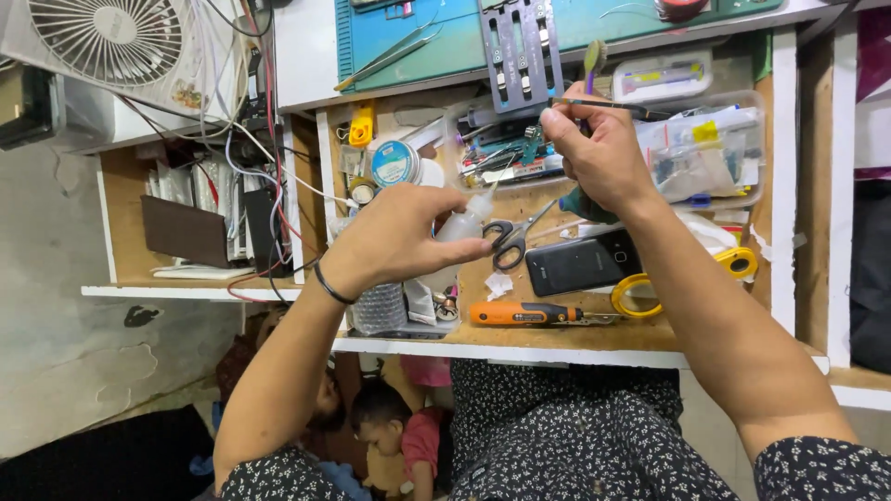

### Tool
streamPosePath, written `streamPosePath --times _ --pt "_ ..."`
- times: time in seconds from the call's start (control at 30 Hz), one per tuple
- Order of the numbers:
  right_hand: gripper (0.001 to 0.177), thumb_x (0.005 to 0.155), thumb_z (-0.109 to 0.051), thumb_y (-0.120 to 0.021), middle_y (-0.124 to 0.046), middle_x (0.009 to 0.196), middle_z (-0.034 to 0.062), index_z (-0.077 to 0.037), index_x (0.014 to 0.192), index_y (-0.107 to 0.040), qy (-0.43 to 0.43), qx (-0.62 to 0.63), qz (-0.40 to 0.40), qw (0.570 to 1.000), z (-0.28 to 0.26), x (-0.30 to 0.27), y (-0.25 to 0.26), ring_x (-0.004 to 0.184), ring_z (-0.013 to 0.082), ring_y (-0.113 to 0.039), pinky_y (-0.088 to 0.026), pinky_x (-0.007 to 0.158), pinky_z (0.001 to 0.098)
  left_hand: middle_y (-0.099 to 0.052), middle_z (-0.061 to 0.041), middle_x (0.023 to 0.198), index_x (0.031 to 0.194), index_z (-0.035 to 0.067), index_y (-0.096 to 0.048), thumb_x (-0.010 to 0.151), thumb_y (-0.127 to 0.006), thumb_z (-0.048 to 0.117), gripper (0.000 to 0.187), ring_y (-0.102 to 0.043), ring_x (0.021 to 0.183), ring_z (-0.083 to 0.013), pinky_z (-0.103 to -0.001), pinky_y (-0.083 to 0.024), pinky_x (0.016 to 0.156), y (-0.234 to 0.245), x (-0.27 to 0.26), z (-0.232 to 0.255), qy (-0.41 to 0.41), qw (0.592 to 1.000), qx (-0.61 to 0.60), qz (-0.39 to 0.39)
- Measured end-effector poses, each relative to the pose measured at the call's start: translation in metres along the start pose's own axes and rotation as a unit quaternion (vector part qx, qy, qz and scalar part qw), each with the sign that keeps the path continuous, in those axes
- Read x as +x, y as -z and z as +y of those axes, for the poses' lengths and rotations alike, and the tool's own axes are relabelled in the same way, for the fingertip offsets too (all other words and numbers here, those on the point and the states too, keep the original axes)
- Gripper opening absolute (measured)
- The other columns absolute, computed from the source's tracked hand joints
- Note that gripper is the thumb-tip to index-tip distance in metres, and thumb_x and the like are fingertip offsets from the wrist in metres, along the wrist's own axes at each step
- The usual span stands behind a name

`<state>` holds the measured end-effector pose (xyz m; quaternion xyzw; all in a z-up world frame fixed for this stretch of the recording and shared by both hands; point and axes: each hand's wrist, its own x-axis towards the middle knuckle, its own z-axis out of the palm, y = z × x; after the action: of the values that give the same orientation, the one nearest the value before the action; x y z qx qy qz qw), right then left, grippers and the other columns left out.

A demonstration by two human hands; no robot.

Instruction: Soldering wires and cleaning a mobile phone circuit board on a repair bench.

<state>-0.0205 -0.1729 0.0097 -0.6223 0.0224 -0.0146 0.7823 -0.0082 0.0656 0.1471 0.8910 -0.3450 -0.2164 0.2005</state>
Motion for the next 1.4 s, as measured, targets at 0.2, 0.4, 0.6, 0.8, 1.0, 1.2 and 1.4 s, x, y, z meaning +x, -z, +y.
streamPosePath --times 0.2,0.4,0.6,0.8,1.0,1.2,1.4 --pt "0.012 0.103 -0.016 -0.062 -0.049 0.069 -0.0074 -0.009 0.093 -0.062 -0.025 0.010 -0.019 0.999 -0.003 -0.005 -0.004 0.048 0.0014 -0.036 -0.029 0.043 0.0176 -0.056 -0.003 0.051 0.071 0.007 -0.068 0.081 -0.076 0.044 0.039 -0.046 0.043 -0.0182 -0.032 -0.039 0.048 0.002 0.006 0.002 0.008 1.000 0.000 -0.016" --pt "0.021 0.106 -0.012 -0.062 -0.043 0.058 0.0007 -0.003 0.087 -0.064 0.063 -0.013 -0.029 0.998 0.022 -0.002 -0.003 0.039 0.0056 -0.046 -0.039 0.040 0.0204 -0.066 -0.009 0.061 0.085 0.010 -0.074 0.082 -0.073 0.055 0.045 -0.069 0.067 -0.0353 -0.044 -0.053 0.069 0.006 0.007 0.003 0.061 0.996 -0.014 -0.066" --pt "0.021 0.106 -0.010 -0.061 -0.042 0.058 -0.0006 -0.003 0.087 -0.063 0.062 -0.009 -0.041 0.997 0.017 -0.006 -0.006 0.040 0.0047 -0.045 -0.038 0.041 0.0196 -0.065 -0.012 0.059 0.082 0.008 -0.072 0.083 -0.073 0.054 0.046 -0.068 0.066 -0.0372 -0.046 -0.052 0.067 0.012 0.006 0.008 0.059 0.995 0.000 -0.078" --pt "0.021 0.107 -0.010 -0.062 -0.044 0.059 0.0006 -0.003 0.088 -0.063 0.062 -0.017 -0.044 0.997 0.021 -0.002 -0.003 0.040 0.0062 -0.047 -0.039 0.041 0.0202 -0.062 -0.012 0.056 0.078 0.008 -0.071 0.083 -0.073 0.053 0.045 -0.067 0.063 -0.0375 -0.045 -0.051 0.065 0.008 0.007 0.006 0.046 0.996 -0.002 -0.077" --pt "0.021 0.107 -0.011 -0.061 -0.042 0.057 0.0007 -0.002 0.088 -0.062 0.051 0.004 -0.046 0.998 0.022 -0.001 -0.003 0.040 0.0056 -0.044 -0.037 0.040 0.0195 -0.064 -0.011 0.057 0.080 0.008 -0.071 0.083 -0.074 0.053 0.045 -0.068 0.063 -0.0350 -0.043 -0.052 0.065 0.013 0.002 0.007 0.058 0.996 -0.008 -0.066" --pt "0.012 0.102 -0.018 -0.062 -0.049 0.065 -0.0059 -0.011 0.092 -0.062 -0.056 0.077 -0.049 0.994 0.001 -0.003 -0.005 0.049 0.0016 -0.033 -0.028 0.042 0.0170 -0.072 -0.001 0.069 0.097 0.011 -0.077 0.082 -0.078 0.039 0.032 -0.060 0.051 -0.0124 -0.026 -0.043 0.049 0.010 -0.004 -0.005 -0.031 0.999 -0.027 0.034" --pt "0.017 0.102 -0.016 -0.061 -0.043 0.065 -0.0074 -0.013 0.086 -0.056 -0.052 0.106 -0.033 0.992 -0.004 -0.001 -0.003 0.051 0.0008 -0.030 -0.022 0.041 0.0168 -0.072 -0.012 0.097 0.119 0.001 -0.065 0.095 -0.072 0.024 0.034 -0.070 0.075 -0.0172 -0.023 -0.057 0.061 0.020 -0.012 -0.074 0.014 0.967 -0.184 0.178"
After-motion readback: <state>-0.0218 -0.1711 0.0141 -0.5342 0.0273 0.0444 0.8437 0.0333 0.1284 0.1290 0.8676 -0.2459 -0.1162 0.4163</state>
